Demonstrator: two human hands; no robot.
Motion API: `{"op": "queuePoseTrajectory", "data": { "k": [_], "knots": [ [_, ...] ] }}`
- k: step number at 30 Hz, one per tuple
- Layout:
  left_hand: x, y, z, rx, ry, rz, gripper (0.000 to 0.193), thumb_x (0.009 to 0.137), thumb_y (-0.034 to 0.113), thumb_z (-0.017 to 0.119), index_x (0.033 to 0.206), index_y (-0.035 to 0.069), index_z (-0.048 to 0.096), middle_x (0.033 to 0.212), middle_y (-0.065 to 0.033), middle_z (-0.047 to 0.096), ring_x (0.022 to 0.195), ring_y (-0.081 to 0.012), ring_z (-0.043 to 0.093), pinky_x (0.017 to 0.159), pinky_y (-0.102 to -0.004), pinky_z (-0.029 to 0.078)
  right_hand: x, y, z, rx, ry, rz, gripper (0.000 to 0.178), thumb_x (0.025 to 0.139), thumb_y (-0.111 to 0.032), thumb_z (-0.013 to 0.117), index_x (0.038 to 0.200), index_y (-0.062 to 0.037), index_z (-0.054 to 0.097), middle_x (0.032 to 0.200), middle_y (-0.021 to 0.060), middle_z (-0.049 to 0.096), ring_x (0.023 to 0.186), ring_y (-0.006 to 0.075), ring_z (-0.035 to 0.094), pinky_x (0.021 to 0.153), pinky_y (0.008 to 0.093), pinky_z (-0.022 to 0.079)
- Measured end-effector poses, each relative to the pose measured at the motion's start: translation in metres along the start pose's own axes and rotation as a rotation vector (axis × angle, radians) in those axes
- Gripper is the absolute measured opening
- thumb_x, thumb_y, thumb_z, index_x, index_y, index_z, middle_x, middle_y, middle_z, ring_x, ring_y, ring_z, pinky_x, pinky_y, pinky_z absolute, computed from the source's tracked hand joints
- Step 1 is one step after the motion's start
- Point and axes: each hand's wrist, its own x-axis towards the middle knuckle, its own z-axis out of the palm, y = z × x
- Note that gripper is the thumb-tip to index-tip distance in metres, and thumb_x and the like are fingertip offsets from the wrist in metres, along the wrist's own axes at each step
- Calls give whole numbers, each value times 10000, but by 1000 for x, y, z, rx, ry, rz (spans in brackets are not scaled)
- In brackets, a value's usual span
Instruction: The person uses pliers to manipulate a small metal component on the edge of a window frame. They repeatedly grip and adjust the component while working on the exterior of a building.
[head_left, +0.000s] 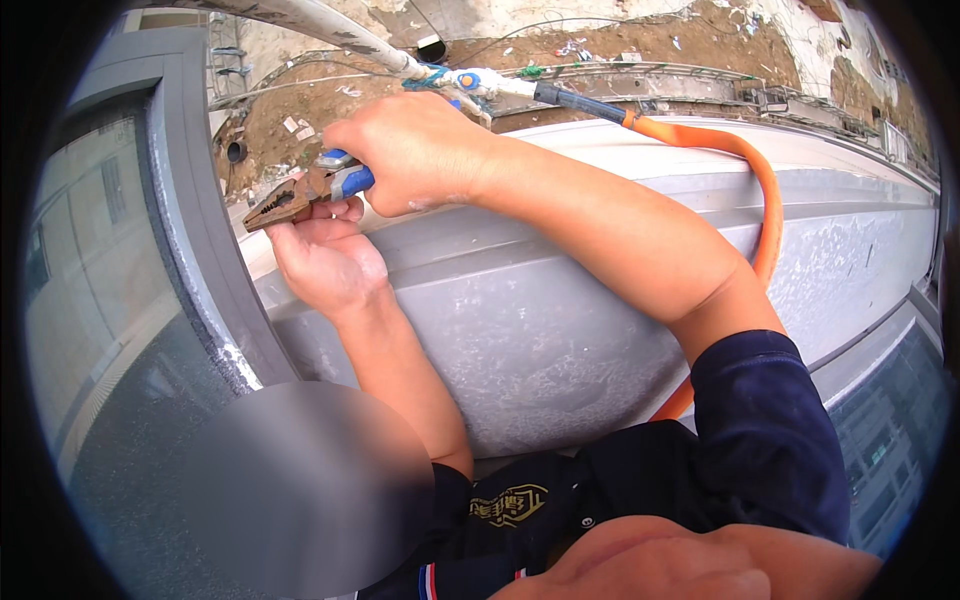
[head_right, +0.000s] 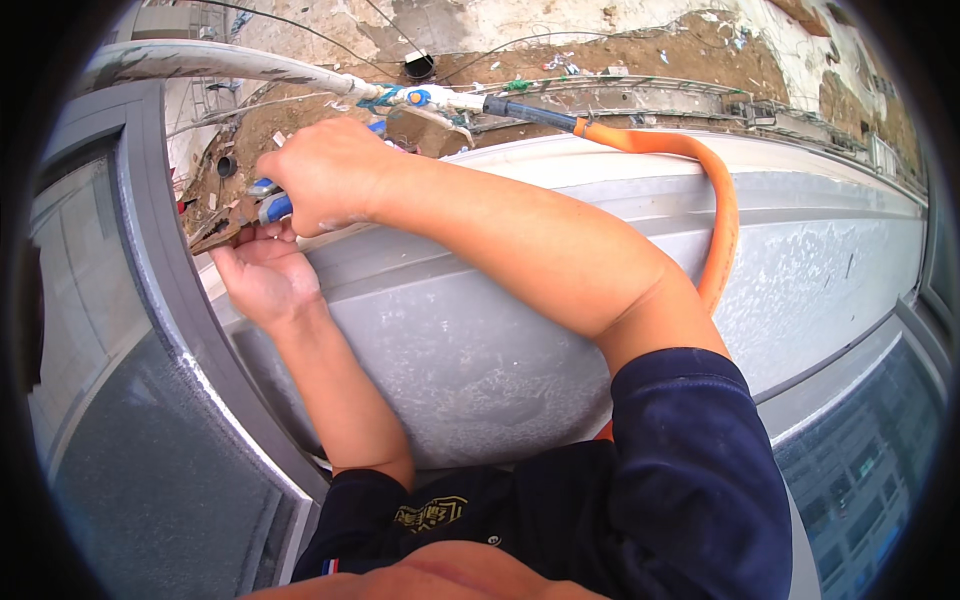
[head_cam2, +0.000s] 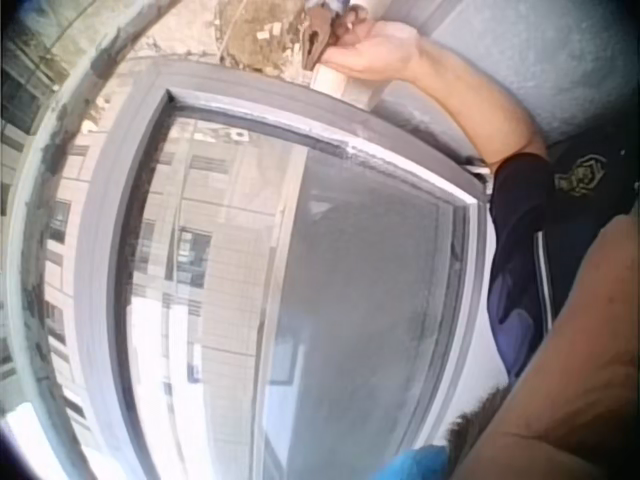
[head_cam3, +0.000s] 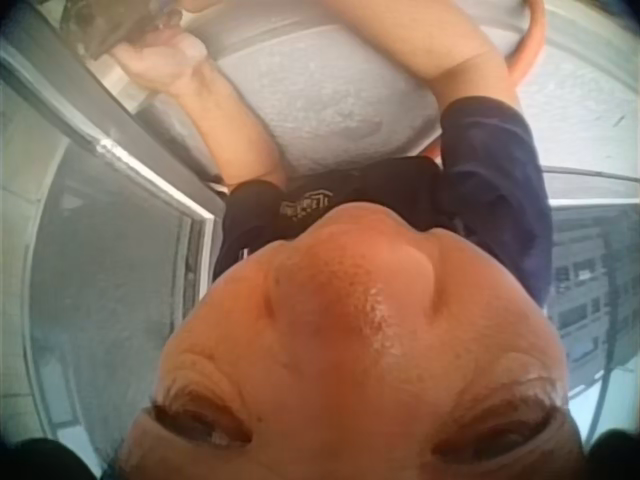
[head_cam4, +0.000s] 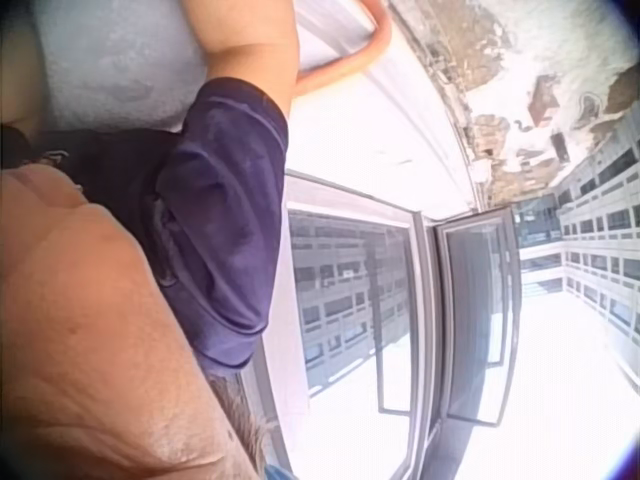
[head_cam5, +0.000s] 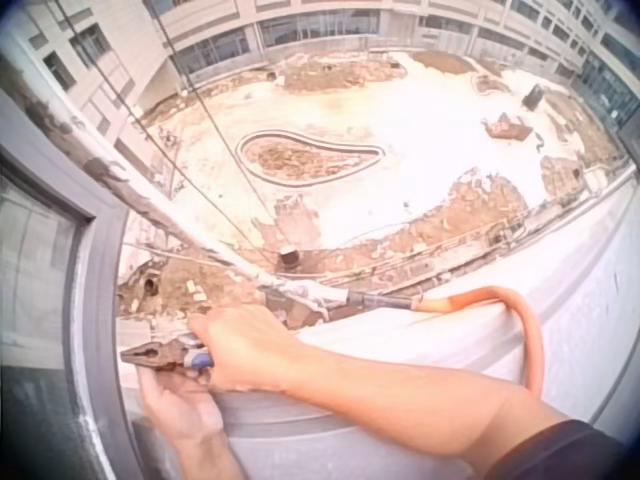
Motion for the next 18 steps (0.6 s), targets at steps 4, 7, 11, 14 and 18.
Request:
{"op": "queuePoseTrajectory", "data": {
  "k": [4, 7, 11, 14, 18],
  "knots": [
    [1, 0, -10, 1, -114, -28, 395, 1003, 362, 453, 1143, 24, 600, 1114, -91, 632, 950, -193, 595, 783, -326, 484, 0, 0, 1, 23, -8, 5, 287, 635, -93, 682, 918, -67, 649, 857, 155, 701, 858, 380, 671, 709, 485, 523],
    [0, 0, -10, -13, -194, 19, 400, 1007, 358, 445, 1160, 22, 596, 1155, -105, 629, 1019, -215, 605, 835, -347, 498, 0, -1, 1, 35, -13, -2, 293, 639, -105, 688, 928, -71, 658, 855, 163, 702, 851, 382, 673, 709, 487, 524],
    [2, -2, -10, 27, -142, 59, 410, 1020, 363, 426, 1169, 19, 593, 1153, -99, 626, 1002, -213, 604, 806, -353, 494, 0, -1, 3, 31, -4, -8, 299, 641, -118, 687, 936, -81, 665, 850, 166, 700, 842, 379, 673, 708, 484, 525],
    [-1, 1, -5, 30, -46, 107, 443, 1040, 402, 397, 1068, 14, 607, 944, -66, 611, 765, -166, 530, 669, -328, 424, 2, 3, 4, -19, 55, 5, 293, 643, -120, 675, 934, -84, 665, 836, 161, 697, 830, 375, 672, 701, 482, 525],
    [2, 8, -13, 38, 195, 86, 500, 1040, 453, 400, 854, 24, 578, 755, -53, 520, 672, -154, 434, 608, -319, 363, 7, 3, 3, 16, 190, 111, 336, 638, -143, 656, 968, -85, 677, 845, 158, 703, 856, 367, 674, 738, 477, 530]
  ]
}}
